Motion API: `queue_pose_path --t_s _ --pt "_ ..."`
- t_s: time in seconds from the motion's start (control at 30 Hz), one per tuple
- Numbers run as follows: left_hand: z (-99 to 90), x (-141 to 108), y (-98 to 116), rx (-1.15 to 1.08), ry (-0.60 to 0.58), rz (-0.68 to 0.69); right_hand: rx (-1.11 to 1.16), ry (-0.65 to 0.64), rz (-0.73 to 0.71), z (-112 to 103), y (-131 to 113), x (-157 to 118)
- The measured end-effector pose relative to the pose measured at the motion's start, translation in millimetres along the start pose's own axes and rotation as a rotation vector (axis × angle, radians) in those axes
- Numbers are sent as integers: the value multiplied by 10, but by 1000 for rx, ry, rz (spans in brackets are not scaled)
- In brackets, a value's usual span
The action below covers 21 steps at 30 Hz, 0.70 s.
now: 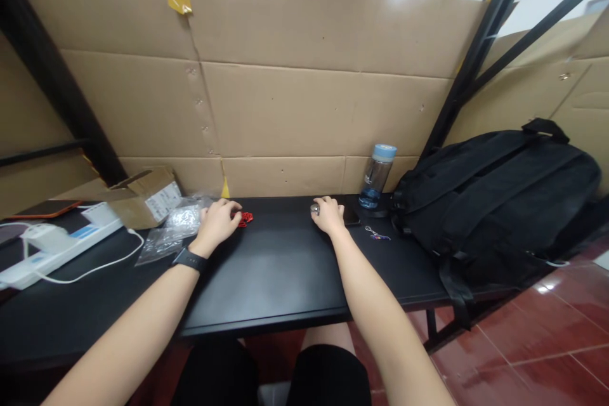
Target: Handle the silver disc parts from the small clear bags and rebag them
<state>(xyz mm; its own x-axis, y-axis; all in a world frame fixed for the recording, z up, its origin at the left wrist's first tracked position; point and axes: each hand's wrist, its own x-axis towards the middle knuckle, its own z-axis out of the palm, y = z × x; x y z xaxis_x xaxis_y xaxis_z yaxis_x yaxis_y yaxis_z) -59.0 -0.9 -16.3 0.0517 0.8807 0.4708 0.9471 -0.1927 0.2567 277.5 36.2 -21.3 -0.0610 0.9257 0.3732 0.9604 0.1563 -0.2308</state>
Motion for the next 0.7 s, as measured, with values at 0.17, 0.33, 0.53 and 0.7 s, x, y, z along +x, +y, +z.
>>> queue_pose_path --t_s 0.17,0.33,0.53,0.7 --pt "76 -119 271 -241 -173 377 115 -120 -324 -67 -276 -170" --pt "157 -332 563 -257 -372 490 101 -440 -329 -172 -542 -399" --pt "70 -439 606 -131 -668 357 114 -728 -243 -341 -510 -406" --pt "-11 -411 601 -142 -697 349 83 -729 -182 -376 -531 -424"
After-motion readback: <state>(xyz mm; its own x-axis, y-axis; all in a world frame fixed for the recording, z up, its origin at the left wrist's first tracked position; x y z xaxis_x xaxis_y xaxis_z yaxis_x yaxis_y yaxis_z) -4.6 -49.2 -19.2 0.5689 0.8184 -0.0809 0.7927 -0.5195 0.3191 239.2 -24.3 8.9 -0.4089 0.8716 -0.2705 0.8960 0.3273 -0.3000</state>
